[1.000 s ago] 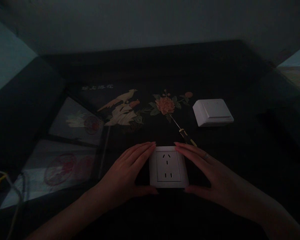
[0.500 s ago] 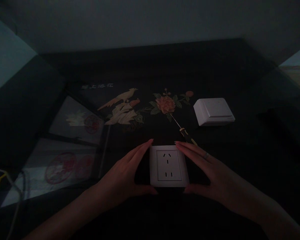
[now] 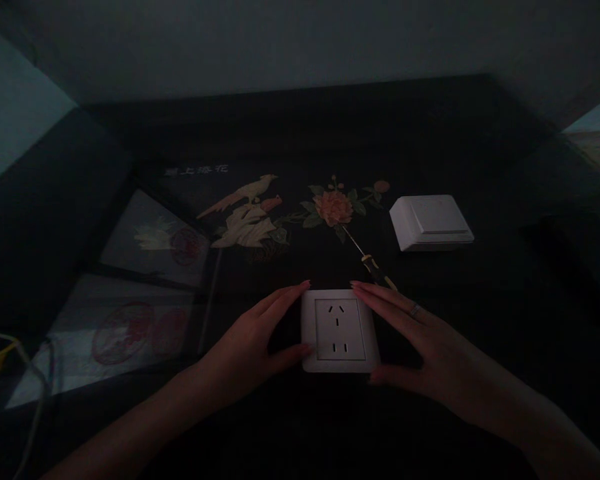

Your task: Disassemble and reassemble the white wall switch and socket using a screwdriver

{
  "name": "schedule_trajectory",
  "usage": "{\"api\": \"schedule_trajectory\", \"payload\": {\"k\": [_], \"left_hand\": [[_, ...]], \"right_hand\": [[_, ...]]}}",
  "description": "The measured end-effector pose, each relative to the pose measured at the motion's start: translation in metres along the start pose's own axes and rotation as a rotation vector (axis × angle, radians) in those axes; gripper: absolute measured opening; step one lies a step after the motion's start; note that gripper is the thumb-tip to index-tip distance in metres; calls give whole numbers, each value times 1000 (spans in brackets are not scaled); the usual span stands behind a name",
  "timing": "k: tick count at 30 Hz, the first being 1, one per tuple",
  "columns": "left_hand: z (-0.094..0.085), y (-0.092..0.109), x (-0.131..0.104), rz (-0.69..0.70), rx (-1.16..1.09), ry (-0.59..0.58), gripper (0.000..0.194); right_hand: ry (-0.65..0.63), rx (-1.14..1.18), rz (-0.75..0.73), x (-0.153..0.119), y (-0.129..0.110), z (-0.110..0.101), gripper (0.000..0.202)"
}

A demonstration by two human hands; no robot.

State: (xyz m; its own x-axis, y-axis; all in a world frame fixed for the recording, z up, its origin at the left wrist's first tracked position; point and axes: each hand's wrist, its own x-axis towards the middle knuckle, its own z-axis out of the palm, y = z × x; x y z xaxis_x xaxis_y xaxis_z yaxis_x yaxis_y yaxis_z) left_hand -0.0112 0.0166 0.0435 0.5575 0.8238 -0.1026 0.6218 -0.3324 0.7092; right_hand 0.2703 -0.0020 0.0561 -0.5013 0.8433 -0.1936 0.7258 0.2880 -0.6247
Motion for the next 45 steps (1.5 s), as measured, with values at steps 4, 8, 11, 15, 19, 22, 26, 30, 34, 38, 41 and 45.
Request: {"api": "schedule_trajectory", "payload": {"k": [4,8,11,15,19,22,26,30,34,38,41,45], "left_hand": [[2,-2,1,4,-30,5,72],[2,-2,1,-6,-59,26,76],[1,0,0,-14,-76,39,78],[4,5,-2,59,-30,17,68],[8,7,-5,160,94,7,73],[10,5,-3,249,138,-10,83],[11,2,-1,268,141,14,88],[12,2,0,272,143,41,91],[13,1,0,281,149,50,92],[13,-1,0,287,148,45,90],[14,-2,0,279,147,42,89],[14,-4,0,263,118,39,93]], "right_hand": [[16,0,-32,0,1,1,81],[19,-1,-29,0,1,0,81],[9,4,-15,1,0,-1,80],[18,-1,-11,1,0,0,80],[37,-8,-30,0,2,3,81],[61,-31,-72,0,1,5,79],[89,-67,-111,2,1,8,77],[120,-81,-134,2,1,8,77],[117,-67,-142,1,-1,6,77],[97,-68,-124,1,-4,5,77],[85,-77,-115,2,-1,5,76],[81,-51,-117,2,3,6,80]]}}
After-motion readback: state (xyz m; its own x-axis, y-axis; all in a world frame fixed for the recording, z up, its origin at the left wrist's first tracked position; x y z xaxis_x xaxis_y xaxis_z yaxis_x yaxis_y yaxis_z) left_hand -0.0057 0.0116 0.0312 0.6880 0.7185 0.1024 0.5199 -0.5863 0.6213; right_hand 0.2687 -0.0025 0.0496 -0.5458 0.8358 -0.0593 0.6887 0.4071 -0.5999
